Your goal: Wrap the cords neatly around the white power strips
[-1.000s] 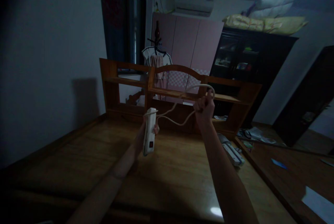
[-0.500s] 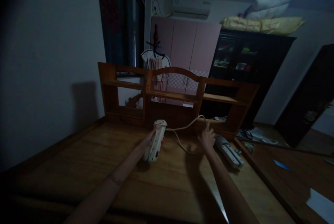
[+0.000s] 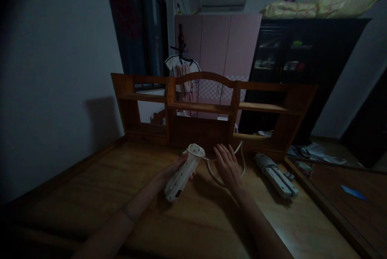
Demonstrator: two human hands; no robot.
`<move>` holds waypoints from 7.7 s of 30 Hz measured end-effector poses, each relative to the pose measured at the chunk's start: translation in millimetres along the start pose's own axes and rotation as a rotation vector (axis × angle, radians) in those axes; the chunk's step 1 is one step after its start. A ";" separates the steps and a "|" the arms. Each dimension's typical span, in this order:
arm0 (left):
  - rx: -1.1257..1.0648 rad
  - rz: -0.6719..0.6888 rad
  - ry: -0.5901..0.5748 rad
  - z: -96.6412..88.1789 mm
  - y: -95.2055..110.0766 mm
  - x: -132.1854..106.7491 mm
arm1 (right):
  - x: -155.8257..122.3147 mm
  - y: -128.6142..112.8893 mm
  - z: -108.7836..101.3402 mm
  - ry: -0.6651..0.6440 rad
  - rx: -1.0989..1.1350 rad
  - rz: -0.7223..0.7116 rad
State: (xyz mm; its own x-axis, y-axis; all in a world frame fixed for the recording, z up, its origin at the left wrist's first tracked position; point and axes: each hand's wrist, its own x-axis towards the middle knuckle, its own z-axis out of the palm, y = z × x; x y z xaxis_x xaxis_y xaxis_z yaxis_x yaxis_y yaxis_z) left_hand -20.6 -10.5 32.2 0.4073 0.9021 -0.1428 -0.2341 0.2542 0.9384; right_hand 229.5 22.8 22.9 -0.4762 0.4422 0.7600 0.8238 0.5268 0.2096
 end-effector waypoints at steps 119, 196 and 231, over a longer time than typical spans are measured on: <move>1.581 0.553 0.751 24.3 -15.0 9.9 | -16.9 -31.3 15.1 -0.536 0.709 0.438; 1.432 0.414 1.063 0.3 11.0 5.7 | -3.8 -11.6 -45.2 -0.336 0.022 0.164; 1.859 0.967 0.112 29.3 -26.4 6.4 | -6.3 1.6 -48.3 -0.072 0.354 0.072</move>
State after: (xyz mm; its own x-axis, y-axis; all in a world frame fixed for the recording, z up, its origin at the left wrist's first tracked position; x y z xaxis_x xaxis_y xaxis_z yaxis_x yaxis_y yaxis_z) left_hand 14.1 -21.6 15.7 0.6667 0.5318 0.5221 0.6922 -0.7015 -0.1694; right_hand 248.7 -14.3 48.1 -0.4516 0.5309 0.7171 0.7047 0.7052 -0.0783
